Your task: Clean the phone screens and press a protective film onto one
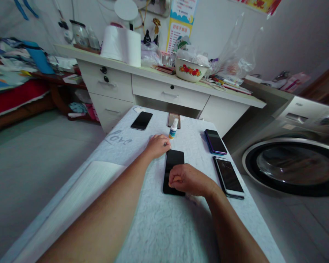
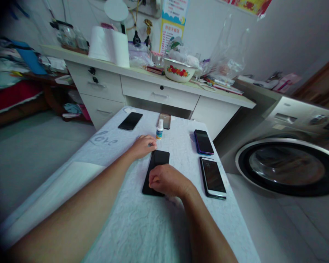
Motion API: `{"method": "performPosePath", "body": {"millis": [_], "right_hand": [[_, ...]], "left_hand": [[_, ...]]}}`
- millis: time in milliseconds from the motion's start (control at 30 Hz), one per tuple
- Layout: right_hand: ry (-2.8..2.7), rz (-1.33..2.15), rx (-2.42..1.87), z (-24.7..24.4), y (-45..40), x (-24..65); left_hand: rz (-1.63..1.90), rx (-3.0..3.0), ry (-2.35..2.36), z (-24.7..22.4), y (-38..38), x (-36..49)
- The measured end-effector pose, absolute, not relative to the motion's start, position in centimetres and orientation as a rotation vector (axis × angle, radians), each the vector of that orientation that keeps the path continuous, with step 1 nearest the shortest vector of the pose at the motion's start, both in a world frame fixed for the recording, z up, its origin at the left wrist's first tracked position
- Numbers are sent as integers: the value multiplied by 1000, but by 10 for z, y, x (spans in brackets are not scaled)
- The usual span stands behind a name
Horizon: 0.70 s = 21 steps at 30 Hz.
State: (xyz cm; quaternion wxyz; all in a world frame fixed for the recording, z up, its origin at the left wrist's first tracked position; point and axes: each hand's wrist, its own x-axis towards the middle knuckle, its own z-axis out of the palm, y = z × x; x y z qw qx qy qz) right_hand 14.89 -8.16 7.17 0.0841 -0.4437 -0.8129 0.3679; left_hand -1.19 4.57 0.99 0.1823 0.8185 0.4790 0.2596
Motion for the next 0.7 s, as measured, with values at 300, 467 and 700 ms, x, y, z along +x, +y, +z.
{"method": "performPosePath", "body": {"millis": [300,467,700], "right_hand": [[-2467,1134,-1262,73,-82,148],[-2429,1012,-1319,71,-79,149],[-2387,758,-1382,66,-74,150]], "left_hand": [[738,2308,1353,8,46,-11],[733,2306,1357,9,46,-11],[727,2285,1353,11,45,-12]]}}
